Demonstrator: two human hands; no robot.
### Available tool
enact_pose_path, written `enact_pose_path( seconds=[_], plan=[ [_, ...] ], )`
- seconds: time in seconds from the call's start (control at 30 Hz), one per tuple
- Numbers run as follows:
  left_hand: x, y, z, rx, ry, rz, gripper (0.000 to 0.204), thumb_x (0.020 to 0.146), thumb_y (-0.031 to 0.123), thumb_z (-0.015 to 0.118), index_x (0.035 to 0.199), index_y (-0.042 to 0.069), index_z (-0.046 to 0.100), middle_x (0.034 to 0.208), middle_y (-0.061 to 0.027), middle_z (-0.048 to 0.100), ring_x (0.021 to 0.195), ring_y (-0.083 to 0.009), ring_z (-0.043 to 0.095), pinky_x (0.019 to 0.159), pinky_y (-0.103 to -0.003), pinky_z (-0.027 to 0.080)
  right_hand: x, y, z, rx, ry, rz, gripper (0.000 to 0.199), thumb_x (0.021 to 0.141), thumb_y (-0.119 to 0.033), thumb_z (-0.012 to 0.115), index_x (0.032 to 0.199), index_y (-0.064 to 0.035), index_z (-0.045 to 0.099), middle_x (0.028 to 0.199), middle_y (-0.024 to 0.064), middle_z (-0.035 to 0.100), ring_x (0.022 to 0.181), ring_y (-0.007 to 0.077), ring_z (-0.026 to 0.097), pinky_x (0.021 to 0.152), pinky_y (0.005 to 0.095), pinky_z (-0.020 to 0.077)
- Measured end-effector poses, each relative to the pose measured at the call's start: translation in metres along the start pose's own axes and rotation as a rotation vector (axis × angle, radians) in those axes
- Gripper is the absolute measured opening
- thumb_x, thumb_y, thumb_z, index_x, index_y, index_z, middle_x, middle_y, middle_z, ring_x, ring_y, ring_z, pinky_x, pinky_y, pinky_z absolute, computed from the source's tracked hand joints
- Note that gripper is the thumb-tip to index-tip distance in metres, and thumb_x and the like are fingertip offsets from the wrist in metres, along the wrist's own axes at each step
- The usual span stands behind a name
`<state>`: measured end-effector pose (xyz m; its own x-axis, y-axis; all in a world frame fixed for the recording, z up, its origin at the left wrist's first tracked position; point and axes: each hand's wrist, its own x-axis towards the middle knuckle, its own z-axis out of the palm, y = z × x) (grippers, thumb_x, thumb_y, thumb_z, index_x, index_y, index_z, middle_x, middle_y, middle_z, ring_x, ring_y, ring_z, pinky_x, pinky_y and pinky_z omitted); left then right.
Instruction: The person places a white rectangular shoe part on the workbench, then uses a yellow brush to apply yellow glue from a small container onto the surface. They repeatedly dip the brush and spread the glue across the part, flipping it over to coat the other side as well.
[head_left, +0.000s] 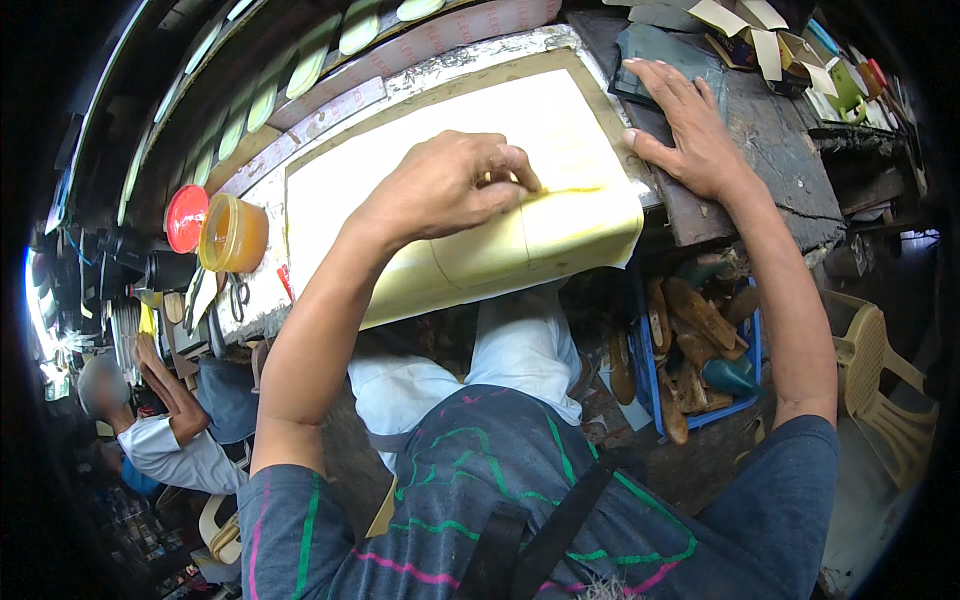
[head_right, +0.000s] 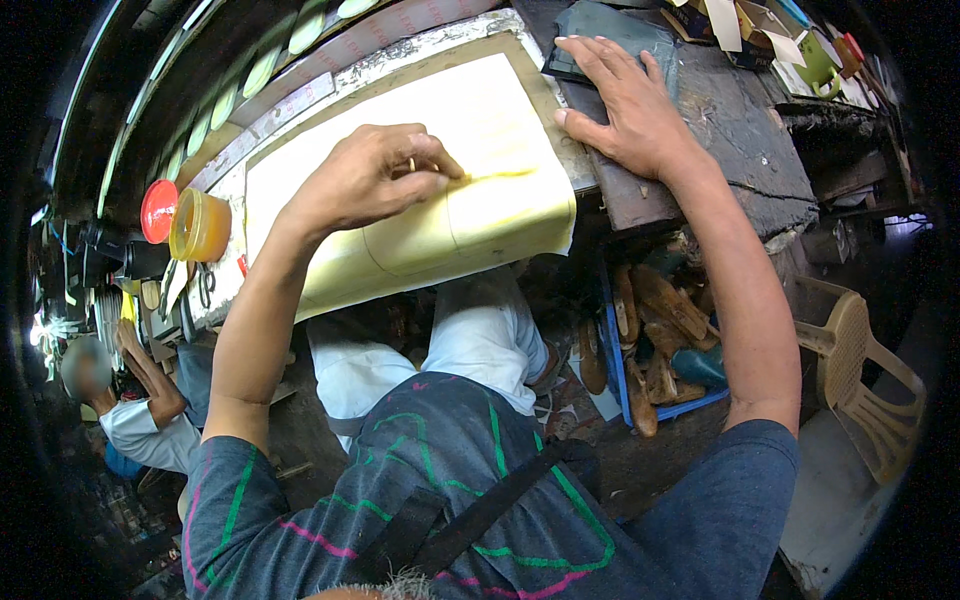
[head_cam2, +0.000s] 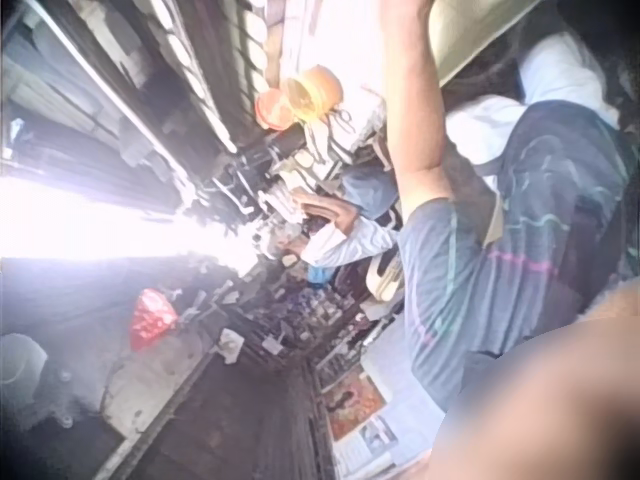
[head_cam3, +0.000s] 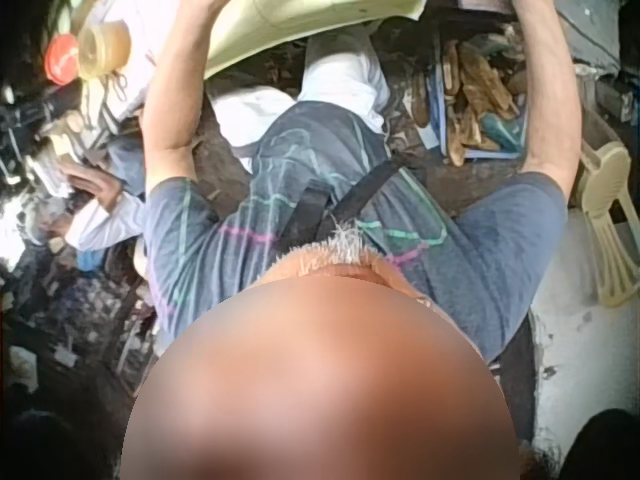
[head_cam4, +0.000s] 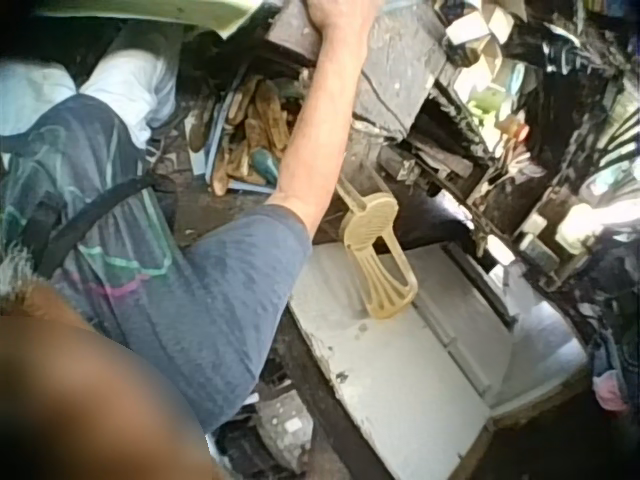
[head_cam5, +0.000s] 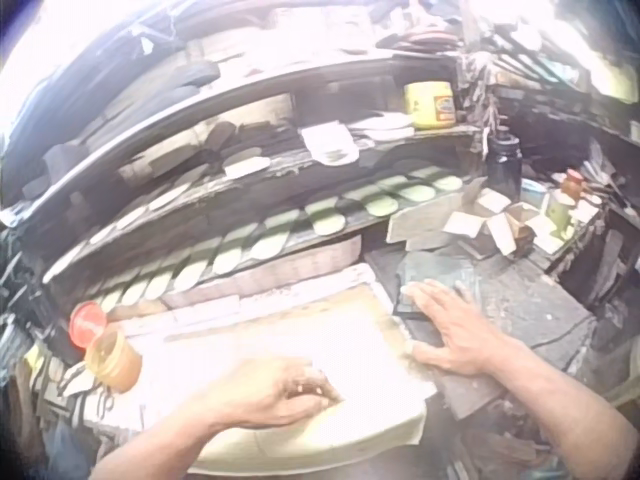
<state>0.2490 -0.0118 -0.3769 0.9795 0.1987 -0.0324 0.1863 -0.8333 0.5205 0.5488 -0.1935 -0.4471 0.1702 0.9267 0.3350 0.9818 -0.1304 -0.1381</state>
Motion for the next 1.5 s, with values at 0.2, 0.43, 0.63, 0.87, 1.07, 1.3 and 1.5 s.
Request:
enact_pose_path(
  seconds=[0.2,0.43,0.63,0.87,1.07,1.3,1.5],
  plan=[
    [0.014,-0.009,-0.005,-0.017,0.06,-0.209,0.022,0.1,0.022,0.071,0.113,0.008,0.081,0.101,-0.0095,0.079,0.096,-0.0228,0.073,0.087,-0.036,0.058,-0.001,0.001,0.0,-0.005,0.017,-0.011,0.08,0.102,-0.054,0.062,0.171,-0.0255,0.033,0.173,0.014,0.039,0.164,0.0358,0.028,0.133,0.0613,0.0145],
    [0.042,-0.015,0.023,0.671,0.451,-0.035,0.014,0.099,0.022,0.069,0.11,0.016,0.076,0.094,-0.0074,0.067,0.093,-0.0291,0.072,0.074,-0.046,0.059,0.0,0.002,0.002,-0.021,0.015,0.017,0.069,0.109,-0.056,0.053,0.17,-0.0287,0.034,0.173,0.0093,0.039,0.164,0.0332,0.029,0.134,0.0604,0.0157],
    [-0.01,0.039,0.027,0.251,0.132,0.077,0.012,0.097,0.02,0.071,0.107,0.015,0.077,0.098,-0.0088,0.073,0.096,-0.0309,0.073,0.079,-0.043,0.061,0.0,0.004,0.002,0.017,0.017,-0.002,0.064,0.112,-0.049,0.05,0.17,-0.0257,0.035,0.173,0.0101,0.04,0.163,0.0331,0.031,0.133,0.06,0.0164],
    [-0.139,0.04,-0.042,-0.509,0.191,-0.313,0.028,0.098,0.013,0.073,0.124,0.004,0.075,0.103,-0.0062,0.075,0.095,-0.0133,0.068,0.084,-0.031,0.055,0.003,0.004,-0.002,0.037,0.011,0.006,0.063,0.111,-0.047,0.052,0.168,-0.0236,0.04,0.172,0.01,0.042,0.163,0.0335,0.032,0.132,0.0623,0.0171],
    [-0.291,-0.004,-0.157,0.599,0.491,-0.614,0.02,0.098,0.014,0.071,0.113,0.007,0.081,0.108,-0.0153,0.079,0.1,-0.0318,0.077,0.09,-0.042,0.059,0.0,0.009,0.001,-0.151,0.117,0.028,0.06,0.11,-0.043,0.056,0.166,-0.0237,0.044,0.17,0.0087,0.045,0.161,0.033,0.035,0.128,0.0676,0.0182],
    [-0.281,-0.086,-0.189,0.978,0.135,-0.733,0.021,0.095,0.021,0.065,0.106,0.014,0.082,0.105,-0.0115,0.079,0.104,-0.0327,0.074,0.089,-0.044,0.059,-0.002,0.019,0.006,-0.159,0.127,0.101,0.057,0.111,-0.045,0.055,0.164,-0.0256,0.046,0.168,0.0085,0.047,0.16,0.0325,0.037,0.126,0.0709,0.0196],
    [-0.269,-0.103,-0.2,0.793,-0.115,-0.846,0.024,0.091,0.022,0.068,0.109,0.017,0.083,0.104,-0.0111,0.081,0.101,-0.0317,0.076,0.089,-0.046,0.06,-0.007,0.019,0.005,-0.186,0.116,0.17,0.056,0.111,-0.047,0.056,0.162,-0.0257,0.049,0.165,0.0101,0.049,0.158,0.0322,0.04,0.126,0.0694,0.0218]
  ],
)
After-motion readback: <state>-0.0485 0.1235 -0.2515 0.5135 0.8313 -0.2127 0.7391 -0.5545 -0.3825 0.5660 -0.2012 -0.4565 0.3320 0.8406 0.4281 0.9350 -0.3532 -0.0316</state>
